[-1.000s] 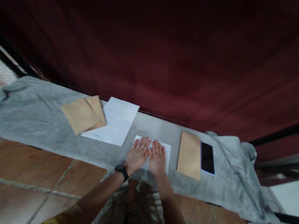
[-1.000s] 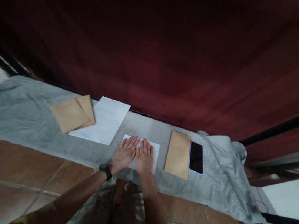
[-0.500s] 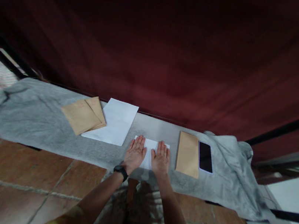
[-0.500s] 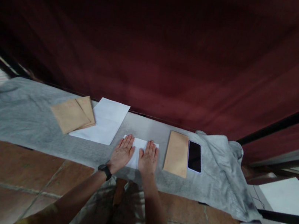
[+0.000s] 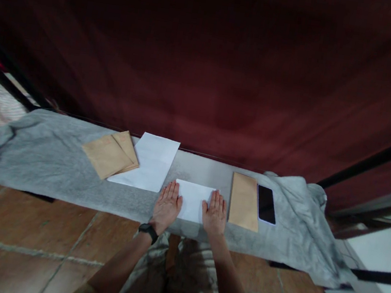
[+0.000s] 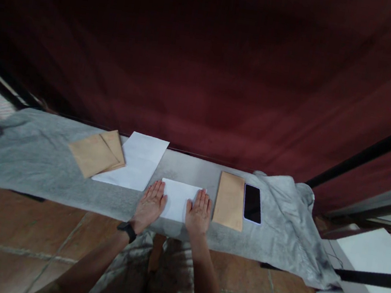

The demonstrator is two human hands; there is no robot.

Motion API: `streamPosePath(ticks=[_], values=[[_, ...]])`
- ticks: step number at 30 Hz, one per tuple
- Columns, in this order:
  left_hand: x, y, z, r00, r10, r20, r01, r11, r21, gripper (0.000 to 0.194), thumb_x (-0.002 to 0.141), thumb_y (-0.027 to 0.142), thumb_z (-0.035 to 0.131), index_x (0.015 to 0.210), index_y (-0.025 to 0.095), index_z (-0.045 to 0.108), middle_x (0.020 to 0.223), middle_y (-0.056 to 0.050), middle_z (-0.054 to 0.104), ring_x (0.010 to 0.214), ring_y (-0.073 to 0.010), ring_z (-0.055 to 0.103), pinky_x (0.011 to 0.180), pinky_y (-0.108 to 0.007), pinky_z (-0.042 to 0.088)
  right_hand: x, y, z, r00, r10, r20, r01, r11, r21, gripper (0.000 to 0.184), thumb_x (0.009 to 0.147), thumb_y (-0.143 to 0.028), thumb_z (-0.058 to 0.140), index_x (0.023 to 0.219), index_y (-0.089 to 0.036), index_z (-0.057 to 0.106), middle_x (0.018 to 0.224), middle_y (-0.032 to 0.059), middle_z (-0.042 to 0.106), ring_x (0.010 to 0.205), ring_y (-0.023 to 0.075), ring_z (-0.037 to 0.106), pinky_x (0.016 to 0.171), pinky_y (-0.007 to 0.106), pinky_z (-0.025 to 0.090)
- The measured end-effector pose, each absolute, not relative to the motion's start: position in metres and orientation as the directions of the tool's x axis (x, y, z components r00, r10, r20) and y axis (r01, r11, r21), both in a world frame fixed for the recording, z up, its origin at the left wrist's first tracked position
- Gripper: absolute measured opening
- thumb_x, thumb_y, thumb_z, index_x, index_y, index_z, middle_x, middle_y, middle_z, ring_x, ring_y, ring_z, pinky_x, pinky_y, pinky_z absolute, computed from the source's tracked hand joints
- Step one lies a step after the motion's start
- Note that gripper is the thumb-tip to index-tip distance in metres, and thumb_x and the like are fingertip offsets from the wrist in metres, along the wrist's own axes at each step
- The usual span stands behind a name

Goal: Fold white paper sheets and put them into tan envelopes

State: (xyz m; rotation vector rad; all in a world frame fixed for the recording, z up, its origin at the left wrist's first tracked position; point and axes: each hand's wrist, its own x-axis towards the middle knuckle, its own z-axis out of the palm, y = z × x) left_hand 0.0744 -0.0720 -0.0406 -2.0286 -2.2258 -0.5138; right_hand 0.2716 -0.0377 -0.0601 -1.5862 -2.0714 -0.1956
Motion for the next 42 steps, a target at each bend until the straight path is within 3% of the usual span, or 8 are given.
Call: streamPosePath(ticks=[6, 12, 26, 34, 42], values=[[0.094, -0.071, -0.040, -0.107, 0.928, 0.356, 0.981, 0.040, 0.191, 0.062, 0.098, 0.028, 0.033, 0.156, 0.008, 0.027, 0.156, -0.017, 0.039, 0.149, -0.0277, 0.030, 0.120, -0.051, 0.030, 0.272, -0.039, -0.061, -0.182, 0.857, 0.482, 0.934, 0.304, -0.188, 0.057, 0.105, -0.037, 0.034, 0.151, -0.004, 0.037, 0.152, 0.0230, 0.044, 0.141, 0.0292, 0.043, 0.115, 0.050, 0.032], [0.122, -0.057, -0.035, 0.061, 0.974, 0.217, 0.985, -0.094, 0.147, 0.057, 0.100, 0.029, 0.030, 0.151, 0.007, 0.036, 0.156, -0.014, 0.040, 0.149, -0.0233, 0.029, 0.123, -0.044, 0.026, 0.270, -0.039, -0.059, -0.168, 0.869, 0.466, 0.944, 0.278, -0.180, 0.056, 0.104, -0.036, 0.035, 0.150, -0.004, 0.039, 0.152, 0.0215, 0.045, 0.140, 0.0293, 0.043, 0.115, 0.048, 0.033], [0.099, -0.050, -0.031, 0.014, 0.986, 0.163, 0.996, -0.028, 0.087, 0.056, 0.101, 0.033, 0.031, 0.154, 0.014, 0.035, 0.161, -0.011, 0.031, 0.151, -0.0236, 0.025, 0.124, -0.043, 0.019, 0.260, -0.032, -0.052, -0.118, 0.900, 0.419, 0.941, 0.236, -0.241, 0.053, 0.103, -0.034, 0.035, 0.146, -0.004, 0.045, 0.149, 0.0217, 0.049, 0.139, 0.0305, 0.045, 0.115, 0.049, 0.030], [0.096, -0.051, -0.030, 0.055, 0.985, 0.166, 0.995, -0.069, 0.078, 0.056, 0.100, 0.029, 0.033, 0.155, 0.020, 0.033, 0.162, -0.011, 0.032, 0.151, -0.0250, 0.026, 0.123, -0.046, 0.021, 0.226, -0.023, -0.043, -0.338, 0.907, 0.251, 0.871, 0.402, -0.281, 0.050, 0.105, -0.031, 0.027, 0.151, -0.016, 0.042, 0.157, 0.0095, 0.041, 0.146, 0.0242, 0.034, 0.120, 0.047, 0.023], [0.099, -0.050, -0.029, 0.021, 0.988, 0.150, 0.996, -0.034, 0.085, 0.055, 0.101, 0.032, 0.030, 0.154, 0.017, 0.036, 0.161, -0.011, 0.032, 0.151, -0.0244, 0.026, 0.123, -0.046, 0.019, 0.236, -0.024, -0.048, -0.291, 0.916, 0.275, 0.895, 0.362, -0.260, 0.052, 0.105, -0.035, 0.030, 0.151, -0.013, 0.040, 0.158, 0.0111, 0.037, 0.146, 0.0268, 0.034, 0.120, 0.050, 0.021]])
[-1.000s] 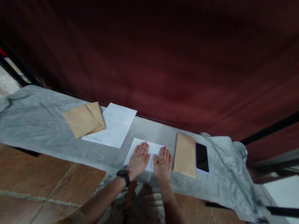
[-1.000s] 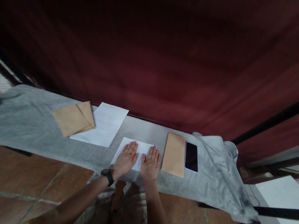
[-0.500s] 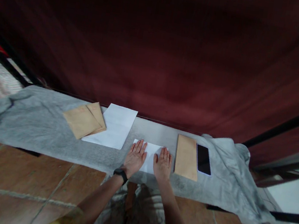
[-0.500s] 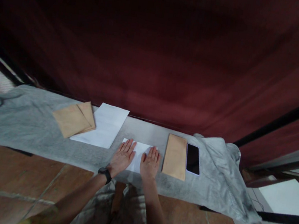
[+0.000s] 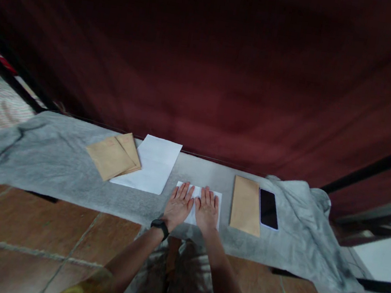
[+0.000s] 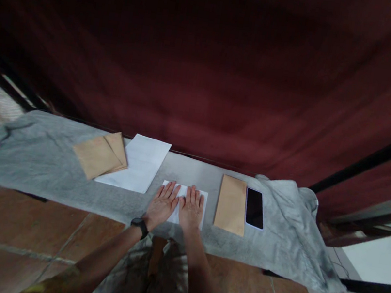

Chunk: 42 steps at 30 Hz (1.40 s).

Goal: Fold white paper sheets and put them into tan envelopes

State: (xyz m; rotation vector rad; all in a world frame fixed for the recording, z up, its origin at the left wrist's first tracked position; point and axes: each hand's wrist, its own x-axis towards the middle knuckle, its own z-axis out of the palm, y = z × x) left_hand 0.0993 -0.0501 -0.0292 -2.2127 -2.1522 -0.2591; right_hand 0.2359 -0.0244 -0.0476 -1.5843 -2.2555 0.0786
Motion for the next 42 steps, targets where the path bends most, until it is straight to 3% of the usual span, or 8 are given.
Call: streamPosePath(ticks=[9, 22, 28, 33, 42], values=[[0.102, -0.052, -0.029, -0.025, 0.990, 0.137, 0.995, 0.012, 0.095, 0.058, 0.100, 0.035, 0.032, 0.154, 0.012, 0.035, 0.162, -0.013, 0.030, 0.151, -0.0246, 0.025, 0.124, -0.045, 0.017, 0.253, -0.031, -0.049, -0.218, 0.926, 0.307, 0.928, 0.294, -0.228, 0.056, 0.104, -0.037, 0.030, 0.152, -0.010, 0.039, 0.156, 0.0155, 0.041, 0.145, 0.0274, 0.036, 0.119, 0.049, 0.023], [0.106, -0.053, -0.027, -0.034, 0.990, 0.140, 0.995, 0.021, 0.093, 0.058, 0.100, 0.036, 0.032, 0.153, 0.011, 0.036, 0.160, -0.015, 0.032, 0.150, -0.0280, 0.028, 0.122, -0.049, 0.017, 0.285, -0.068, -0.057, -0.219, 0.870, 0.441, 0.920, 0.334, -0.204, 0.059, 0.104, -0.037, 0.033, 0.153, -0.005, 0.033, 0.152, 0.0233, 0.044, 0.140, 0.0307, 0.042, 0.113, 0.051, 0.034], [0.108, -0.052, -0.026, -0.033, 0.990, 0.138, 0.995, 0.020, 0.099, 0.059, 0.099, 0.035, 0.033, 0.153, 0.011, 0.036, 0.160, -0.017, 0.032, 0.150, -0.0289, 0.027, 0.121, -0.051, 0.017, 0.289, -0.082, -0.054, -0.190, 0.876, 0.443, 0.925, 0.311, -0.219, 0.057, 0.104, -0.037, 0.034, 0.149, -0.002, 0.040, 0.150, 0.0251, 0.046, 0.139, 0.0331, 0.043, 0.113, 0.052, 0.034], [0.109, -0.052, -0.026, -0.034, 0.990, 0.137, 0.995, 0.021, 0.099, 0.059, 0.098, 0.033, 0.035, 0.153, 0.010, 0.035, 0.160, -0.018, 0.031, 0.150, -0.0293, 0.027, 0.121, -0.052, 0.015, 0.276, -0.083, -0.049, -0.235, 0.884, 0.405, 0.900, 0.355, -0.253, 0.053, 0.104, -0.033, 0.033, 0.149, -0.007, 0.041, 0.150, 0.0208, 0.048, 0.142, 0.0299, 0.039, 0.115, 0.051, 0.031], [0.102, -0.057, -0.026, -0.002, 0.987, 0.164, 0.993, -0.017, 0.114, 0.057, 0.100, 0.035, 0.032, 0.151, 0.012, 0.038, 0.159, -0.014, 0.035, 0.150, -0.0259, 0.028, 0.122, -0.046, 0.019, 0.271, -0.086, -0.052, -0.318, 0.855, 0.410, 0.885, 0.422, -0.195, 0.050, 0.104, -0.032, 0.037, 0.150, -0.013, 0.042, 0.157, 0.0189, 0.039, 0.144, 0.0278, 0.037, 0.116, 0.048, 0.030]])
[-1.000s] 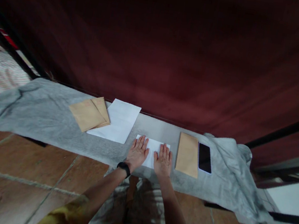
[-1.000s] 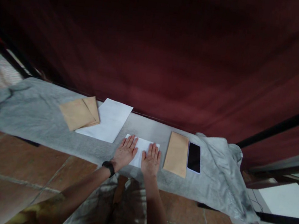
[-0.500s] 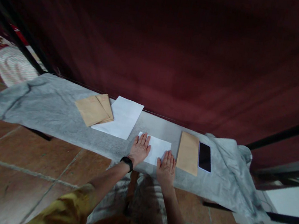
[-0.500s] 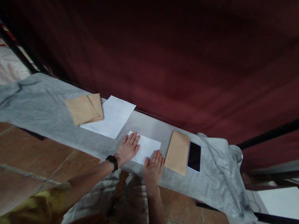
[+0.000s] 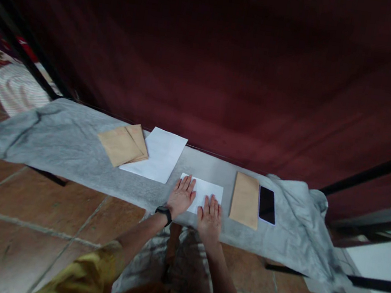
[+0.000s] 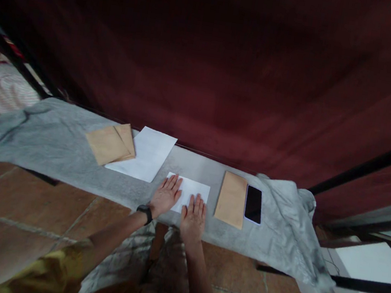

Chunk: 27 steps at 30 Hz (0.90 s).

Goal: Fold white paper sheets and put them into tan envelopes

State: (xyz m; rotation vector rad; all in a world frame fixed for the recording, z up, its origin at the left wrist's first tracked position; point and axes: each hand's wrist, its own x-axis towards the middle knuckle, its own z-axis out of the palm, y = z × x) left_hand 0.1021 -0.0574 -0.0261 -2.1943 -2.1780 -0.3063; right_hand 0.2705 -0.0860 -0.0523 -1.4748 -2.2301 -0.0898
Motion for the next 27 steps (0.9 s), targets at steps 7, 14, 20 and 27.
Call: streamPosePath(ticks=[7, 14, 20, 27], values=[[0.091, -0.070, -0.027, 0.008, 0.986, 0.169, 0.991, -0.031, 0.132, 0.060, 0.101, 0.041, 0.030, 0.154, 0.012, 0.034, 0.160, -0.013, 0.034, 0.150, -0.0226, 0.027, 0.124, -0.042, 0.020, 0.276, -0.089, -0.053, -0.279, 0.859, 0.429, 0.903, 0.387, -0.188, 0.054, 0.103, -0.037, 0.038, 0.152, -0.013, 0.040, 0.157, 0.0196, 0.038, 0.142, 0.0298, 0.039, 0.114, 0.049, 0.032], [0.085, -0.085, -0.025, -0.037, 0.982, 0.188, 0.992, 0.013, 0.127, 0.064, 0.102, 0.042, 0.029, 0.151, 0.004, 0.035, 0.158, -0.018, 0.034, 0.149, -0.0260, 0.029, 0.124, -0.044, 0.022, 0.285, -0.094, -0.057, -0.275, 0.860, 0.430, 0.906, 0.381, -0.182, 0.058, 0.104, -0.041, 0.037, 0.152, -0.009, 0.037, 0.156, 0.0210, 0.040, 0.143, 0.0293, 0.039, 0.114, 0.048, 0.035], [0.116, -0.092, -0.024, 0.097, 0.970, 0.225, 0.975, -0.137, 0.173, 0.058, 0.103, 0.036, 0.027, 0.154, 0.010, 0.032, 0.159, -0.014, 0.036, 0.150, -0.0233, 0.028, 0.123, -0.046, 0.025, 0.286, -0.096, -0.055, -0.264, 0.866, 0.425, 0.905, 0.375, -0.202, 0.058, 0.104, -0.041, 0.036, 0.153, -0.009, 0.036, 0.156, 0.0208, 0.039, 0.143, 0.0298, 0.038, 0.114, 0.049, 0.034], [0.133, -0.092, -0.023, 0.151, 0.972, 0.180, 0.970, -0.181, 0.164, 0.056, 0.104, 0.038, 0.026, 0.152, 0.011, 0.037, 0.160, -0.012, 0.034, 0.151, -0.0216, 0.026, 0.123, -0.044, 0.022, 0.286, -0.096, -0.051, -0.274, 0.874, 0.401, 0.911, 0.369, -0.183, 0.056, 0.104, -0.039, 0.036, 0.151, -0.008, 0.038, 0.156, 0.0215, 0.039, 0.143, 0.0291, 0.038, 0.115, 0.048, 0.034]])
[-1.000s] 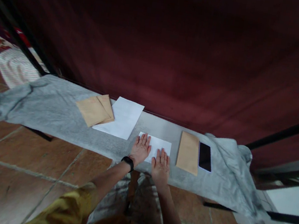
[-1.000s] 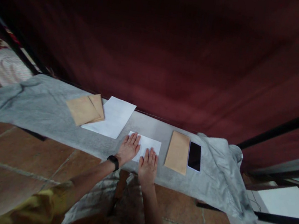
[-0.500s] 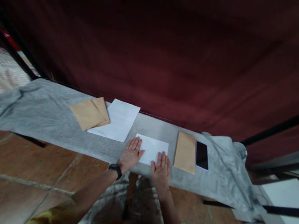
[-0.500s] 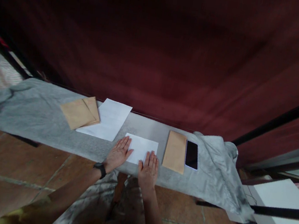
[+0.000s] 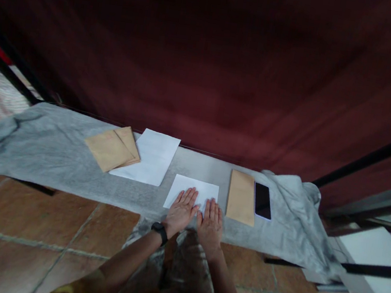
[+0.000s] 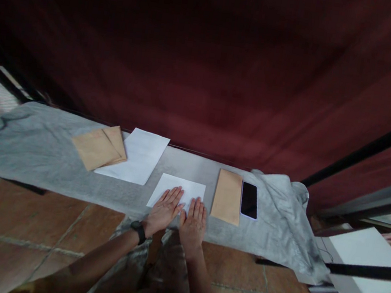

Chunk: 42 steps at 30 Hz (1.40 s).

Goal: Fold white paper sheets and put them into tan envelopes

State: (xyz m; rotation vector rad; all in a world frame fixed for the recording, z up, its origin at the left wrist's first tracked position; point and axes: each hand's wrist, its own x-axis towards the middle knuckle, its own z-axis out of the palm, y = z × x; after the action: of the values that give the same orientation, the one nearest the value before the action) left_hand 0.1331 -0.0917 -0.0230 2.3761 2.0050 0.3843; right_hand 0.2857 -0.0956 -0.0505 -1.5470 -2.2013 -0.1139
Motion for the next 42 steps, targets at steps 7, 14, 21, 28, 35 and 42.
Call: streamPosePath(ticks=[7, 14, 21, 28, 35, 42], values=[[0.107, -0.095, -0.024, 0.061, 0.980, 0.190, 0.990, -0.084, 0.115, 0.057, 0.103, 0.038, 0.029, 0.153, 0.012, 0.035, 0.161, -0.011, 0.032, 0.151, -0.0216, 0.024, 0.124, -0.044, 0.021, 0.283, -0.093, -0.052, -0.237, 0.885, 0.400, 0.908, 0.348, -0.232, 0.052, 0.105, -0.035, 0.035, 0.148, -0.006, 0.043, 0.152, 0.0219, 0.045, 0.142, 0.0287, 0.040, 0.116, 0.049, 0.031], [0.108, -0.094, -0.026, 0.058, 0.983, 0.176, 0.992, -0.077, 0.100, 0.055, 0.102, 0.037, 0.031, 0.152, 0.015, 0.038, 0.160, -0.010, 0.034, 0.151, -0.0222, 0.023, 0.125, -0.045, 0.019, 0.252, -0.056, -0.034, -0.298, 0.907, 0.299, 0.873, 0.385, -0.298, 0.052, 0.105, -0.030, 0.028, 0.150, -0.009, 0.041, 0.156, 0.0148, 0.042, 0.146, 0.0242, 0.035, 0.119, 0.044, 0.027], [0.108, -0.095, -0.027, 0.060, 0.984, 0.168, 0.994, -0.073, 0.076, 0.053, 0.102, 0.034, 0.031, 0.152, 0.017, 0.038, 0.161, -0.009, 0.034, 0.151, -0.0225, 0.025, 0.124, -0.046, 0.021, 0.246, -0.044, -0.041, -0.351, 0.908, 0.227, 0.877, 0.404, -0.260, 0.051, 0.104, -0.032, 0.034, 0.152, -0.014, 0.039, 0.159, 0.0109, 0.036, 0.148, 0.0252, 0.030, 0.122, 0.046, 0.020], [0.115, -0.077, -0.028, 0.133, 0.979, 0.154, 0.982, -0.151, 0.115, 0.052, 0.101, 0.028, 0.032, 0.153, 0.019, 0.037, 0.161, -0.006, 0.035, 0.150, -0.0234, 0.027, 0.123, -0.046, 0.023, 0.248, -0.044, -0.045, -0.346, 0.915, 0.209, 0.891, 0.390, -0.232, 0.050, 0.104, -0.026, 0.030, 0.153, -0.015, 0.038, 0.162, 0.0091, 0.030, 0.149, 0.0238, 0.028, 0.122, 0.047, 0.018], [0.101, -0.056, -0.029, 0.173, 0.968, 0.181, 0.971, -0.198, 0.133, 0.053, 0.101, 0.027, 0.031, 0.153, 0.019, 0.037, 0.161, -0.005, 0.035, 0.151, -0.0217, 0.025, 0.124, -0.046, 0.018, 0.247, -0.043, -0.045, -0.315, 0.915, 0.253, 0.895, 0.375, -0.241, 0.049, 0.105, -0.029, 0.030, 0.151, -0.017, 0.041, 0.159, 0.0091, 0.036, 0.147, 0.0243, 0.033, 0.121, 0.048, 0.019], [0.101, -0.055, -0.032, 0.178, 0.970, 0.168, 0.971, -0.200, 0.127, 0.055, 0.100, 0.026, 0.032, 0.154, 0.017, 0.034, 0.161, -0.008, 0.034, 0.151, -0.0242, 0.025, 0.124, -0.049, 0.017, 0.238, -0.028, -0.036, -0.373, 0.910, 0.183, 0.878, 0.410, -0.248, 0.050, 0.106, -0.029, 0.026, 0.150, -0.014, 0.042, 0.158, 0.0095, 0.040, 0.147, 0.0233, 0.034, 0.121, 0.045, 0.020]])
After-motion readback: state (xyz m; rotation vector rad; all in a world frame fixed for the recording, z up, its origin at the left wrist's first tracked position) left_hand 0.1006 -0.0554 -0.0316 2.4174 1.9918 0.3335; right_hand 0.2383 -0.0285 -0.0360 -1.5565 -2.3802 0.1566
